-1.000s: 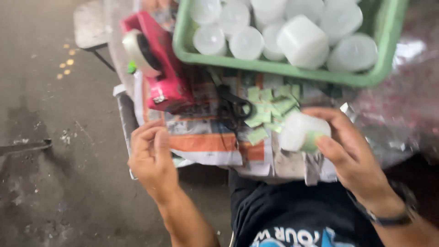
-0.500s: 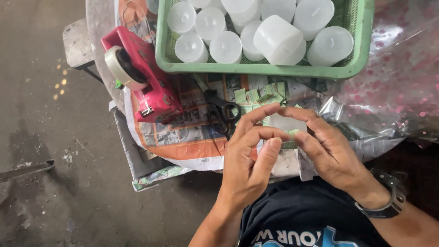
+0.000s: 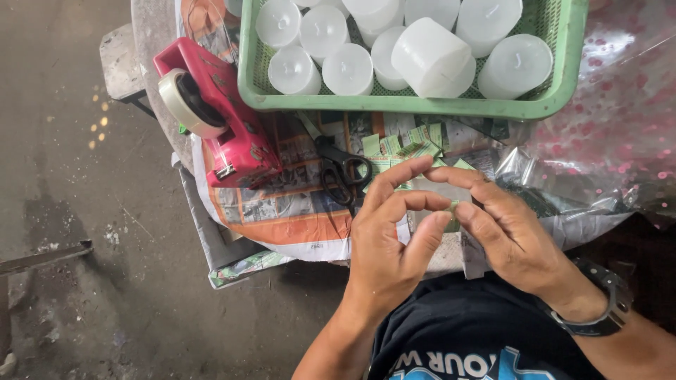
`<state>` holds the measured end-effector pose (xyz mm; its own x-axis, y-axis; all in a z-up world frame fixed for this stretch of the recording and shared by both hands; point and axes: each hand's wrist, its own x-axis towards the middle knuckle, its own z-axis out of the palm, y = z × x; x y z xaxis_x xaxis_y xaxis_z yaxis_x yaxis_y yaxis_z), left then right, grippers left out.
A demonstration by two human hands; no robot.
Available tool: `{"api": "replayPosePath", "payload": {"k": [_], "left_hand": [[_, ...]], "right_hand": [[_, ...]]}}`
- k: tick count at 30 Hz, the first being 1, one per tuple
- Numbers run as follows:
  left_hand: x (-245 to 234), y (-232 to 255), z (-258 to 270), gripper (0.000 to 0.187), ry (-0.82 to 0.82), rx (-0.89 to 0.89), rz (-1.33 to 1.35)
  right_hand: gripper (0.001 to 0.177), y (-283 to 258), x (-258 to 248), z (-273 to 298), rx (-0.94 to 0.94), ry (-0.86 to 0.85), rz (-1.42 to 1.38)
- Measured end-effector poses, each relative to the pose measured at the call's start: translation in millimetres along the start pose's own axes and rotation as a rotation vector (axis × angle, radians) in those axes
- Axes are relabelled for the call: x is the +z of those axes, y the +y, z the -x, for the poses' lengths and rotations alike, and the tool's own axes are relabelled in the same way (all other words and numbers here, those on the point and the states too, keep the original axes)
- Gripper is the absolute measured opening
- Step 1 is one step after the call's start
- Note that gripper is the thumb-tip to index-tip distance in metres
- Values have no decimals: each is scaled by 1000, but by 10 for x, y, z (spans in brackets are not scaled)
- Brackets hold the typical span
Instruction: Cutting adhesive labels from a sheet and applying them to small white candles
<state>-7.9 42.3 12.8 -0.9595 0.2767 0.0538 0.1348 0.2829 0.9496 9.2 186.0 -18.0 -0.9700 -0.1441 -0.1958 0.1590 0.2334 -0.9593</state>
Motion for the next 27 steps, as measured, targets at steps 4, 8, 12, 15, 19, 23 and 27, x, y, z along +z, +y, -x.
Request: {"api": "replayPosePath", "payload": {"k": [4, 8, 12, 15, 19, 23, 27], "left_hand": [[53, -64, 10, 7, 76, 78, -73], [87, -114, 23, 8, 100, 155, -103], [78, -92, 39, 5, 95, 210, -119], [45, -53, 52, 4, 63, 216, -107], [11, -61, 57, 10, 21, 242, -75], [-27, -58, 43, 10, -48, 262, -138], [-25, -45, 22, 13, -30, 249, -105]], "right_hand": [[43, 35, 2, 1, 33, -7, -35], [45, 18, 2, -3, 53, -12, -37], [41, 59, -23, 34, 6, -19, -60], [50, 108, -62, 44, -144, -92, 44], [36, 85, -56, 25, -246, -87, 36], [34, 99, -24, 29, -310, -36, 59], [35, -5, 4, 29, -336, -16, 122]]}}
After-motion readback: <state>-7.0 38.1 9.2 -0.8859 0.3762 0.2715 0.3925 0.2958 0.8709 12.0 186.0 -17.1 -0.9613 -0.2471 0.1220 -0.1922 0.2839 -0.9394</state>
